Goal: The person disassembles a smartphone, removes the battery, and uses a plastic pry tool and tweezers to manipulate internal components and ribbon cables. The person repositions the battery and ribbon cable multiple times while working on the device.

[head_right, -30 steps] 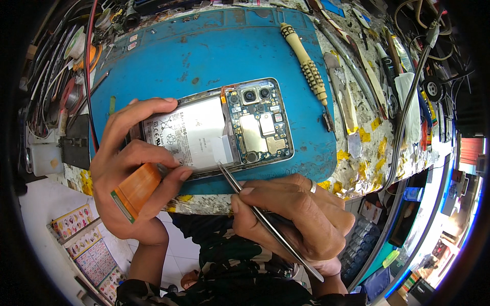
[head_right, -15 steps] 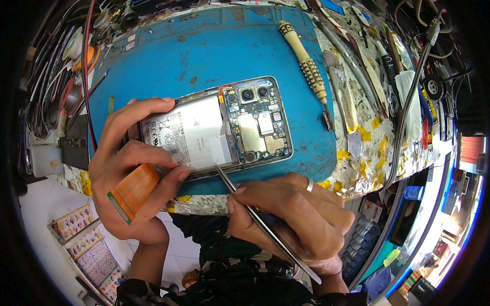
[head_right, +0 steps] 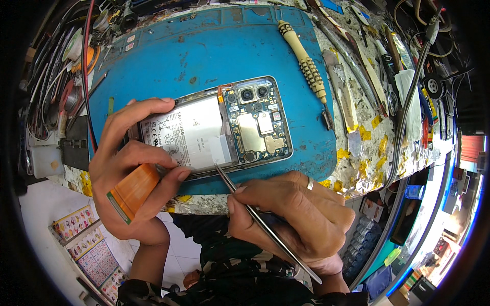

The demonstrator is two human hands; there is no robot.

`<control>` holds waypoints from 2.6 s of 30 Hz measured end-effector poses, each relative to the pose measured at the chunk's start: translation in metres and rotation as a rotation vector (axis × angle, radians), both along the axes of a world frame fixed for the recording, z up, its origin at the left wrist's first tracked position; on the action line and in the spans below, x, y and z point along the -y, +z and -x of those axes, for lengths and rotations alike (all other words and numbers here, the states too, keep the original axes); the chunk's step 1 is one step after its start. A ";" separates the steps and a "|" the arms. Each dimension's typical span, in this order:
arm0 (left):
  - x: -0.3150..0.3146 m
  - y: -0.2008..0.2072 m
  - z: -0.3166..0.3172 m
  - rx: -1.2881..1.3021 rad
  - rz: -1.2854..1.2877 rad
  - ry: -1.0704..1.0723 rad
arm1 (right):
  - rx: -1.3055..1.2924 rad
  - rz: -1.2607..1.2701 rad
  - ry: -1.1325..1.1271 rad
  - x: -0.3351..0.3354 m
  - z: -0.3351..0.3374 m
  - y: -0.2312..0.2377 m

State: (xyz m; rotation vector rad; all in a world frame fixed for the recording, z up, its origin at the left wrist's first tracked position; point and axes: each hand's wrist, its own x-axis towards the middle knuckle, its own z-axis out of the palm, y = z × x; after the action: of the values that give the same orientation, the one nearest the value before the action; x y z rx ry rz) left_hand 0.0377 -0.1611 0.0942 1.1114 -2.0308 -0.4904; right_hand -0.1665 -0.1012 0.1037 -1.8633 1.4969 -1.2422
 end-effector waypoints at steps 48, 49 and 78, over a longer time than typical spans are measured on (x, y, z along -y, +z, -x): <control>0.001 0.004 -0.009 0.066 0.019 -0.076 | -0.849 0.202 -0.455 0.049 0.097 0.018; 0.000 0.005 -0.009 0.070 0.010 -0.068 | -0.868 0.218 -0.513 0.049 0.092 0.019; -0.001 0.003 -0.010 -0.013 0.012 -0.076 | -0.523 -0.063 -0.119 0.011 -0.025 0.025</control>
State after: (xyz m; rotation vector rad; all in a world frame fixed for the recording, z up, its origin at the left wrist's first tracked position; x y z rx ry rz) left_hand 0.0474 -0.1598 0.0975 1.0243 -2.0678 -0.5222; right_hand -0.1412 -0.1121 0.1287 -2.1903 1.9070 -0.7696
